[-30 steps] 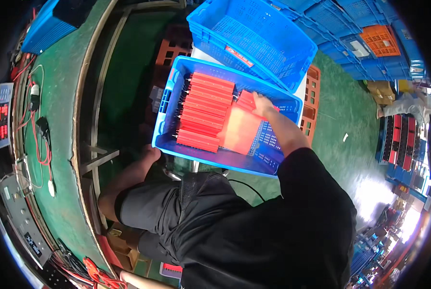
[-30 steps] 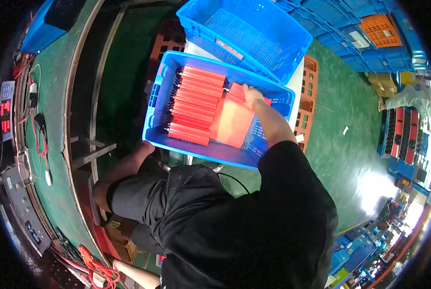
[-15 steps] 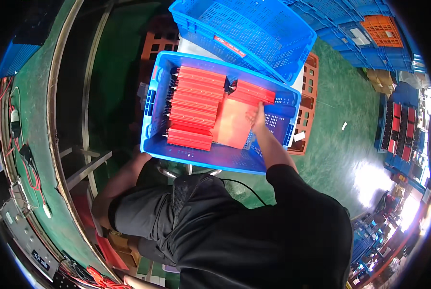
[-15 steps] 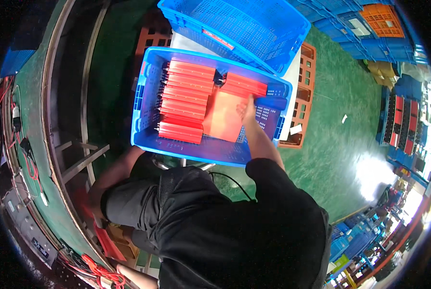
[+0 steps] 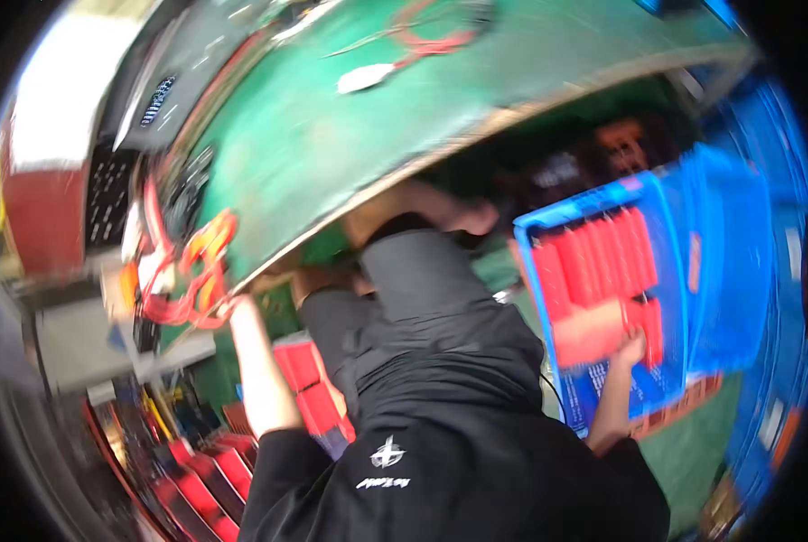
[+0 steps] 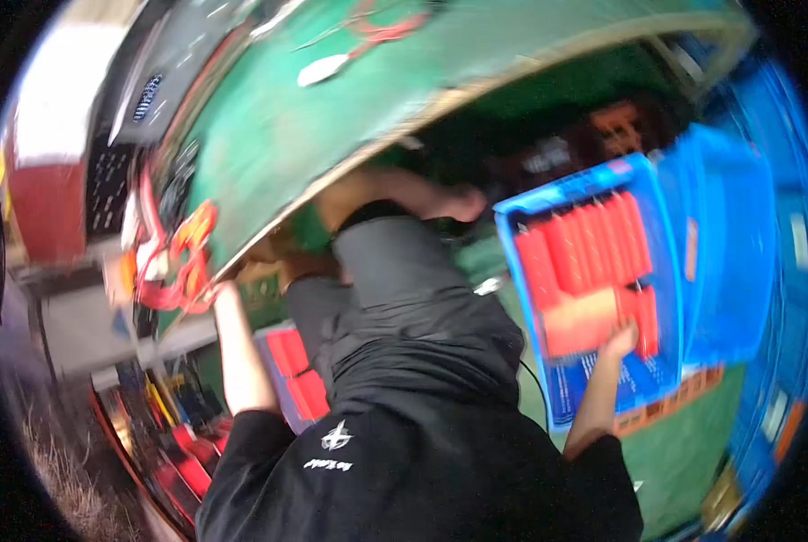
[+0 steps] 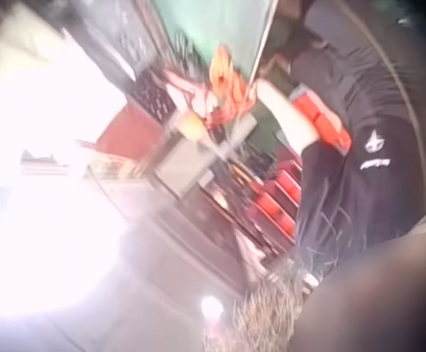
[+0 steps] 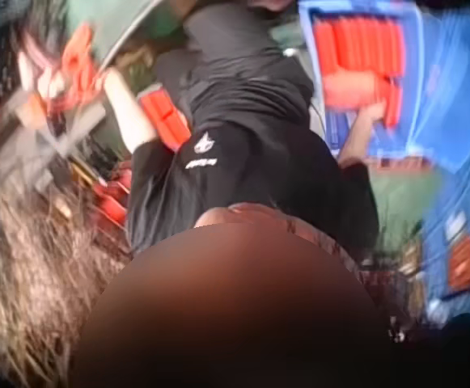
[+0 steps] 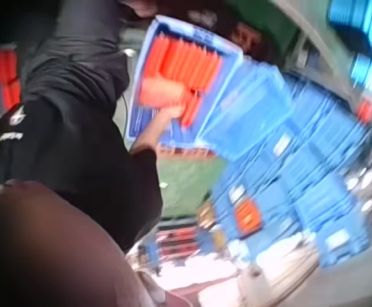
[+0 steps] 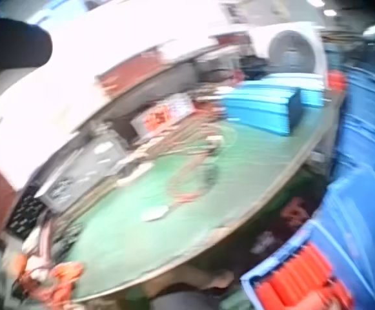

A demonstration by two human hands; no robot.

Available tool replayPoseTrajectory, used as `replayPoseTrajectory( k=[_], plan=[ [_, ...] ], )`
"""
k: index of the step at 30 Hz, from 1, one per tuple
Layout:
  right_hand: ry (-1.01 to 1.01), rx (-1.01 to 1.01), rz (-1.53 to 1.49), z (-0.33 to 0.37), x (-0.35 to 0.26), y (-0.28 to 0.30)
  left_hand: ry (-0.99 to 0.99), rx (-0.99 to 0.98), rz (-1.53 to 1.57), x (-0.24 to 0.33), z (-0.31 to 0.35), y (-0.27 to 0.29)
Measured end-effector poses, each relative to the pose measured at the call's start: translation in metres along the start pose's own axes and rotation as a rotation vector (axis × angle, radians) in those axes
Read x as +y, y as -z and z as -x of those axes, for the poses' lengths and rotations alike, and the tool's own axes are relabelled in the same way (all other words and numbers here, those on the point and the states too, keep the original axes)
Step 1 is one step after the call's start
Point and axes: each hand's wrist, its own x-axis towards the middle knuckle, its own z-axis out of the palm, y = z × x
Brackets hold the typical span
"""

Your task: Testing electronic units by connecting them to power terminals at a factory workstation and then sorting them into bins.

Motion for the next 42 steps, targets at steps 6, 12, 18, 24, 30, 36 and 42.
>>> replayPoseTrajectory(
  k=[6,12,18,24,30,36,42],
  plan=[
    [0.439,-0.490,0.096,0.120,-0.059,-0.151,-0.054,0.051,0.199,0.016,-0.012,0.017],
    [-0.157,-1.379,-0.336,0.241,-0.130,-0.290,-0.215,0.192,0.220,-0.032,0.012,0.090],
    [-0.086,-1.225,-0.451,0.326,-0.184,-0.395,-0.274,0.742,-0.448,-0.236,0.058,0.273],
    [-0.007,-0.999,-0.374,0.360,-0.202,-0.431,0.422,0.862,-0.751,-0.384,0.178,0.368],
    [0.081,-1.038,-0.162,0.418,-0.188,-0.441,0.536,1.584,-0.834,-0.372,0.204,0.389],
    [0.110,-1.041,-0.053,0.429,-0.190,-0.451,0.566,0.971,-0.876,-0.378,0.218,0.418],
    [0.014,-0.986,-0.020,0.423,-0.189,-0.438,0.080,0.823,-1.184,-0.287,0.247,0.372]
  ],
)
